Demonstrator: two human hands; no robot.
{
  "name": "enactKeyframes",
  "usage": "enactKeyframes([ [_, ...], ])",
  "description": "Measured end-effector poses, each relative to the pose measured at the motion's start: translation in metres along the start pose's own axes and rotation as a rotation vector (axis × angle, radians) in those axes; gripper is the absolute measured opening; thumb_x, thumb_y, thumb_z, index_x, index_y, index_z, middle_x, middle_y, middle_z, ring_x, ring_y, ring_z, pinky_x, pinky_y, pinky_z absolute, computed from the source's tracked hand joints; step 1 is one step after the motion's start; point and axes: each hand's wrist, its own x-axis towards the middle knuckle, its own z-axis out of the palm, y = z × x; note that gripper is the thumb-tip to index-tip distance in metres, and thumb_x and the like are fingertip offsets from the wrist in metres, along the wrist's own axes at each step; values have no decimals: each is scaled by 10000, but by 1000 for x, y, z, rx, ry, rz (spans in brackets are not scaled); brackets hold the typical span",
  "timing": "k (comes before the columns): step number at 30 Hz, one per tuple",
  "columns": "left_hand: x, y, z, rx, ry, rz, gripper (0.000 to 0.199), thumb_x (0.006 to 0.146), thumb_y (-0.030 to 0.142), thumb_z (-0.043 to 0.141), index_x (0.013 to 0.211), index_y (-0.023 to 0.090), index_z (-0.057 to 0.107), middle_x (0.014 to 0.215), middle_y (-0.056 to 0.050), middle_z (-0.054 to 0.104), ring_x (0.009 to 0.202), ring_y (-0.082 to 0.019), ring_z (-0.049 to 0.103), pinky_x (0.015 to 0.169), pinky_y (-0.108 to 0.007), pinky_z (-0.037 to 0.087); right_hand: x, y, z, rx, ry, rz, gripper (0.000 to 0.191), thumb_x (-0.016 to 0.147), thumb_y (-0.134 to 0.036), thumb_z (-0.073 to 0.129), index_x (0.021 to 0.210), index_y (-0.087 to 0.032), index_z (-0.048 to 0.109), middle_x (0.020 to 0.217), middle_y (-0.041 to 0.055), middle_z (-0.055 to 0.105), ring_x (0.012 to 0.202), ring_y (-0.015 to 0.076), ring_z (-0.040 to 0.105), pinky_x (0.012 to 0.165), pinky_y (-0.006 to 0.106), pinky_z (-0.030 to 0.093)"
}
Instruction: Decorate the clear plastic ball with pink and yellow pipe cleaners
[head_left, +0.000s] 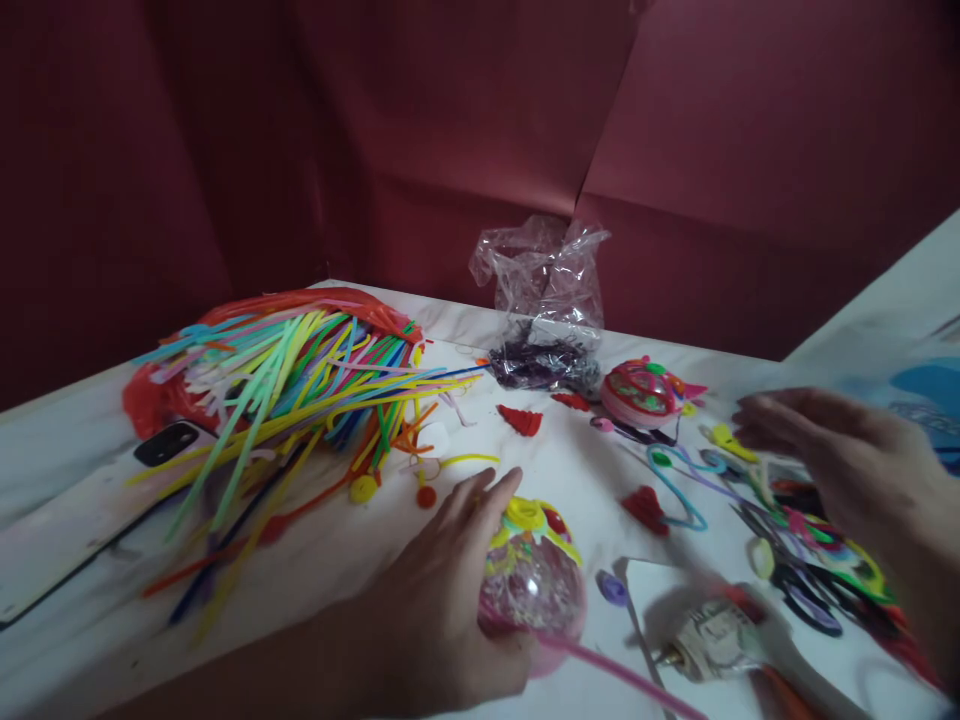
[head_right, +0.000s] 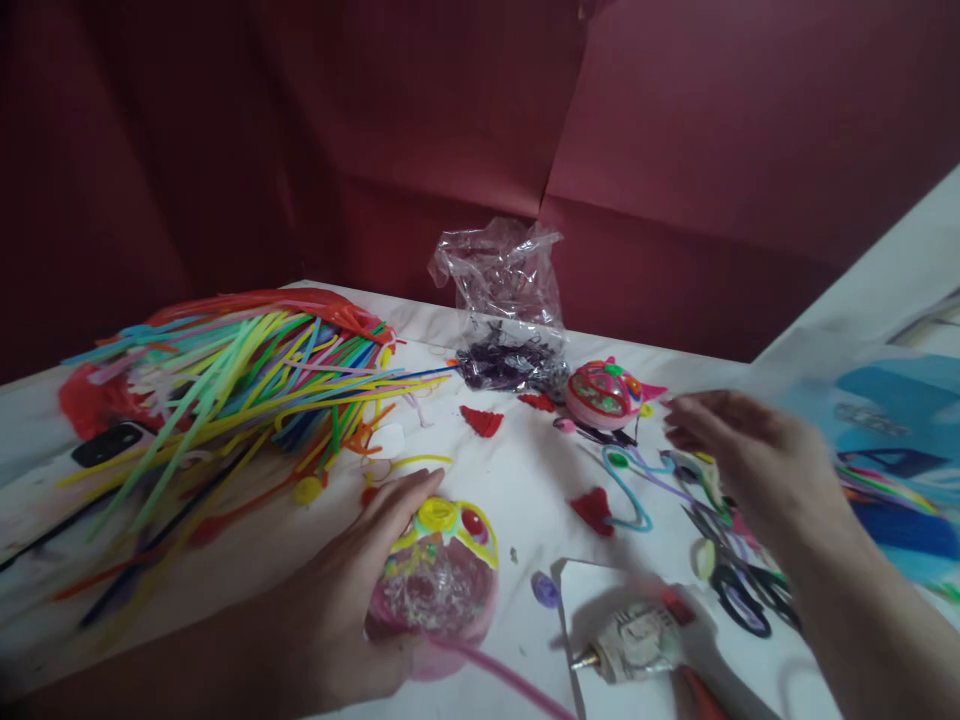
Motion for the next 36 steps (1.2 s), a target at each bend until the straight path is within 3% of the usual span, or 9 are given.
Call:
enactKeyframes([
  [2, 0, -3, -1, 39, -39, 38, 993, 651, 348, 685, 1476, 214, 149, 1554, -102, 166, 1412, -351, 158, 1129, -534, 205, -55, -19, -1, 4, -171, -56, 561, 496, -741, 681, 638, -198, 687, 693, 82, 707, 639, 231, 658, 572, 311, 528],
  [3, 0, -3, -1, 51, -55, 52, 992, 663, 375, 679, 1478, 210, 137, 1555, -106, 156, 1414, -351, 150, 1128, -538, 205, -82, -27, 3, -30, -367, -156, 519, 547, -738, 652, 633, -227, 692, 706, 83, 715, 646, 239, 660, 562, 310, 527],
  [8, -3, 2, -1, 42, -27, 42, 1004, 669, 402, 683, 1479, 220, 119, 1558, -117, 133, 1414, -356, 143, 1119, -545, 222, -162, -35, 38, -96, -594, -312, 311, 805, -553, 539, 793, -268, 664, 746, 29, 695, 657, 204, 652, 578, 286, 496],
  [13, -9, 3, -7, -90, -70, 99, 1002, 690, 523, 675, 1475, 204, 140, 1531, -148, 212, 1376, -367, 242, 1103, -543, 253, -151, -6, 50, 209, -809, -31, 321, 808, -496, 580, 726, -189, 627, 722, 31, 649, 701, 183, 606, 631, 267, 478],
  [17, -3, -11, -9, -376, -23, 114, 716, 846, 413, 550, 1442, 207, 211, 1453, -157, 346, 1300, -287, 389, 1046, -465, 354, -141, 14, 48, 314, -757, 72, 405, 710, -571, 655, 633, -175, 625, 667, 18, 603, 644, 162, 550, 590, 265, 443],
  [21, 14, -24, -4, -569, 100, 47, 549, 764, 179, 553, 1292, 152, 409, 1240, -152, 498, 1032, -218, 570, 909, -394, 450, -141, 17, 45, 295, -745, 103, 407, 705, -580, 653, 640, -178, 651, 672, 38, 624, 661, 181, 562, 607, 283, 459],
  [26, 24, -29, -1, -684, -48, -65, 500, 649, 104, 557, 1147, 94, 515, 1059, -130, 578, 590, -100, 553, 613, -316, 490, -140, 16, 42, 231, -700, 187, 394, 704, -581, 654, 680, -189, 667, 659, 34, 629, 610, 163, 547, 528, 245, 458],
  [31, 20, -24, -3, -666, -80, -63, 391, 615, 102, 635, 1005, 104, 610, 970, -90, 621, 800, -162, 579, 721, -300, 465, -138, 21, 46, 248, -708, 223, 454, 690, -643, 623, 707, -191, 657, 694, 55, 647, 642, 191, 584, 559, 283, 504],
  [36, 17, -18, -7, -668, -155, -60, 310, 660, 97, 613, 969, 96, 632, 760, -16, 605, 695, -116, 551, 642, -236, 436, -138, 29, 50, 170, -640, 126, 465, 697, -653, 591, 680, -191, 646, 619, 42, 623, 571, 168, 549, 473, 242, 445],
])
